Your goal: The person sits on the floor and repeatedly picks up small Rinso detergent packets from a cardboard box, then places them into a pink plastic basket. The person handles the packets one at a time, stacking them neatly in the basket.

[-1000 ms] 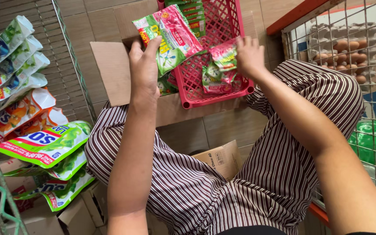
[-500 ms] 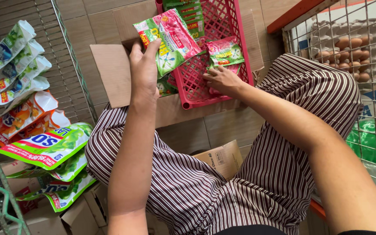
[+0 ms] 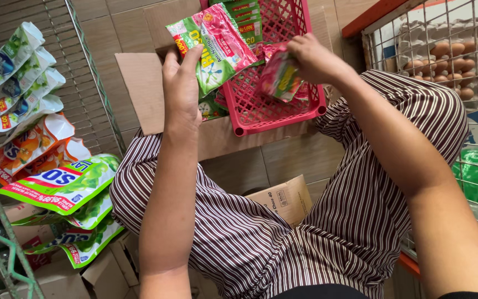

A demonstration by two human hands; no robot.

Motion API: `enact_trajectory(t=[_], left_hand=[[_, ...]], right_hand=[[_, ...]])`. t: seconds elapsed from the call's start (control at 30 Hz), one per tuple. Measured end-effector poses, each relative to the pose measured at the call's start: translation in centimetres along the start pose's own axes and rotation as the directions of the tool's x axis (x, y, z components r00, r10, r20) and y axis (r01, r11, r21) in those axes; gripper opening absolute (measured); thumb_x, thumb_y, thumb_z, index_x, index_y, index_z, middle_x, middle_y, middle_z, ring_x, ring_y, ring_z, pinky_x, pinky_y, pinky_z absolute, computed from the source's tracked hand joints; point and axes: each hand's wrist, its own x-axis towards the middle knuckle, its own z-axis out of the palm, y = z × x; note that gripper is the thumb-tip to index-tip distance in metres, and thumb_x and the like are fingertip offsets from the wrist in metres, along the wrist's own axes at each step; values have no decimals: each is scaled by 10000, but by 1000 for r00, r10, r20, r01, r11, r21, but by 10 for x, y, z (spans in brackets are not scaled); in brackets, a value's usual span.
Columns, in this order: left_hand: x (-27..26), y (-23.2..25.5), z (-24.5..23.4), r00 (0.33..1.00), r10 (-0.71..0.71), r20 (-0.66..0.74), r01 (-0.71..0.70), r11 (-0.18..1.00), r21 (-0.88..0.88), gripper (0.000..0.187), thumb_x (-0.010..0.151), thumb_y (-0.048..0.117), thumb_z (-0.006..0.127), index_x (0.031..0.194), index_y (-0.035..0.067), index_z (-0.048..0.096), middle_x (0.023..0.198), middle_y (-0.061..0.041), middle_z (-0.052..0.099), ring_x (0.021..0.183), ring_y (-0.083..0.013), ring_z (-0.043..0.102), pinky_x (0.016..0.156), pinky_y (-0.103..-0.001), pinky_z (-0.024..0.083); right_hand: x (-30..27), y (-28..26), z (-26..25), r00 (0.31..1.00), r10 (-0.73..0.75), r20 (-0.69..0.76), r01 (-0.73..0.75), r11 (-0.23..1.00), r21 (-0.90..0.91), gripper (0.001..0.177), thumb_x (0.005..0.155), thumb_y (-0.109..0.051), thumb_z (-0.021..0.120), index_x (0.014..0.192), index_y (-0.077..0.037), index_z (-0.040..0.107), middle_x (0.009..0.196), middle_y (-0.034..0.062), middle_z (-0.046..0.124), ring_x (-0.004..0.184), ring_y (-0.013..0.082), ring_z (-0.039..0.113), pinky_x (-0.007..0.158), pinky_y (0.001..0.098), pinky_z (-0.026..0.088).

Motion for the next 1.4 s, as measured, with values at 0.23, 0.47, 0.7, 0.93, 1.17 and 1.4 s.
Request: enact_trajectory(t=[0.23,0.47,0.7,0.93,1.17,1.4], left_hand=[[2,-2,-4,1000,7,2,-7,1000,14,395,985,103,641,1338,-43,540,1213,-135,704,1051,-182,715,940,-335,583],[4,-8,-4,1000,0,1,0,1000,19,402,984,103,646,1339,-48,537,1202,-141,707,1035,-188,718,920,-337,586],[5,-8,-2,1000,-7,10,7,1000,-6,389,983,97,645,1328,-49,539,1191,-143,709,1016,-190,726,901,-338,595],[3,-5,-3,1000,-17,9,18,1000,-4,361,989,100,637,1305,-45,538,1169,-144,714,991,-188,732,877,-338,606],[4,-5,-1,1000,-13,18,13,1000,-16,366,985,105,643,1304,-44,543,1170,-142,710,997,-185,729,877,-338,605],[6,1,-6,1000,-15,-11,15,999,29,366,979,120,652,1297,-37,559,1173,-134,721,1010,-182,726,904,-331,591]], right_hand=[[6,4,39,951,245,-187,-278,943,-180,729,960,-120,631,1624,-59,337,1553,223,360,1343,407,423,1013,535,422],[-8,-29,89,992,-27,126,61,960,-275,814,905,-342,653,1596,-330,223,1686,17,168,1511,403,200,1135,659,252],[-11,-19,102,977,30,213,93,832,-546,645,892,-249,686,1509,-363,538,1583,-20,419,1460,339,368,1151,587,340],[1,9,143,998,-29,56,43,959,-278,435,1016,-473,619,1268,-120,645,1659,41,414,1575,316,335,1209,574,322],[2,12,145,994,109,9,-94,899,-428,725,938,-558,567,1536,-160,472,1666,57,289,1518,415,188,1175,704,81],[12,-35,82,946,252,205,-206,953,-223,671,923,-601,554,1478,-226,506,1672,140,218,1538,408,137,1161,703,127]])
